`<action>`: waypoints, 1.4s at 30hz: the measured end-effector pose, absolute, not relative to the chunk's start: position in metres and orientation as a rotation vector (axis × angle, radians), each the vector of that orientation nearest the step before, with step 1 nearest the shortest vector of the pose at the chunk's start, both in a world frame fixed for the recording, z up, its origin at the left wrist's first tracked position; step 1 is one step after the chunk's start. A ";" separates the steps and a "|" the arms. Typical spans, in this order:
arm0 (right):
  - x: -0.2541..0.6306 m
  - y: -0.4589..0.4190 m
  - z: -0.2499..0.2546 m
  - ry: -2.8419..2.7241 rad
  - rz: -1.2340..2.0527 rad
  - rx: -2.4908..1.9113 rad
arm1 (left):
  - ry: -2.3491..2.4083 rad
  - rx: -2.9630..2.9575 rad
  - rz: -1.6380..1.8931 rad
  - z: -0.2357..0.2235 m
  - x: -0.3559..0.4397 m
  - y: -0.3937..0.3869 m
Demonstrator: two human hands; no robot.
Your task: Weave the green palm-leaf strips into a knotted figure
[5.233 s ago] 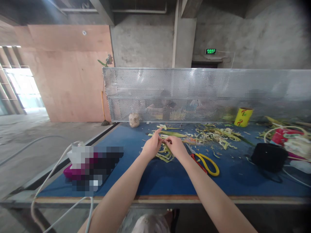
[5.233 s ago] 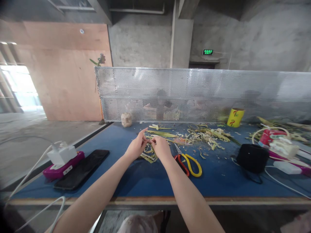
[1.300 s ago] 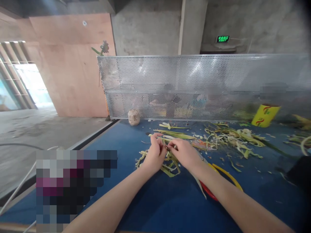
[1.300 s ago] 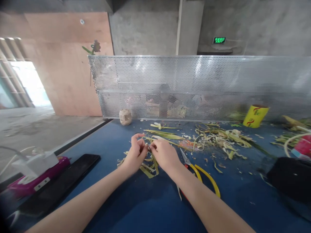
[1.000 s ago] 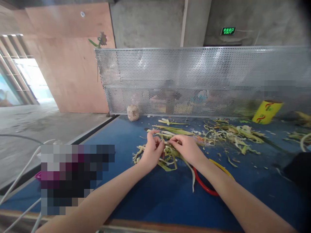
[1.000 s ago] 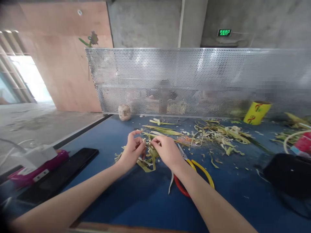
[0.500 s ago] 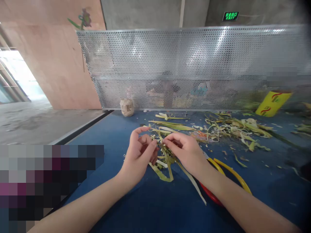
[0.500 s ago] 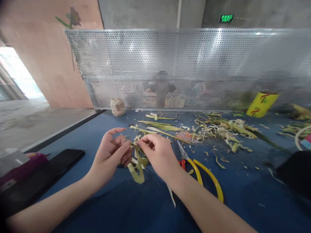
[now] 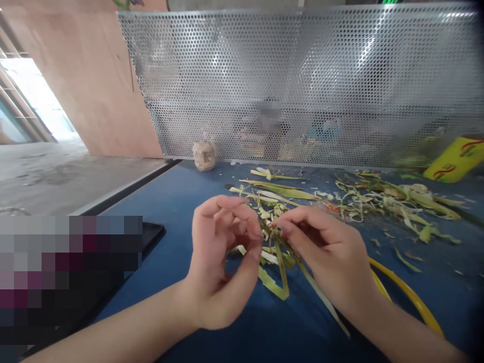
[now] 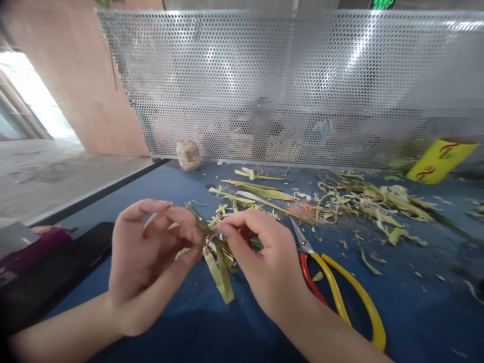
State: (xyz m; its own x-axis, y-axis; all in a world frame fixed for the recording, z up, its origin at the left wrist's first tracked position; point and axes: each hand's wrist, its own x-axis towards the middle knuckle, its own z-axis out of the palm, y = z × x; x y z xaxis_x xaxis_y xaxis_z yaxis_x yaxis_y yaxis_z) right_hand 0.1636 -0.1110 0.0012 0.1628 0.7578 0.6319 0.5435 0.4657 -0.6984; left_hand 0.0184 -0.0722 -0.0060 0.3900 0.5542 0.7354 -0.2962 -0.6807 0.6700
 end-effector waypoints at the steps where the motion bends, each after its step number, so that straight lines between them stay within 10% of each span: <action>1: 0.164 -0.112 0.001 -1.507 0.226 -1.183 | 0.224 1.945 1.414 -0.006 0.018 -0.072; 42: 0.160 -0.115 0.000 -1.572 0.141 -1.253 | 0.407 2.156 1.575 -0.005 0.017 -0.063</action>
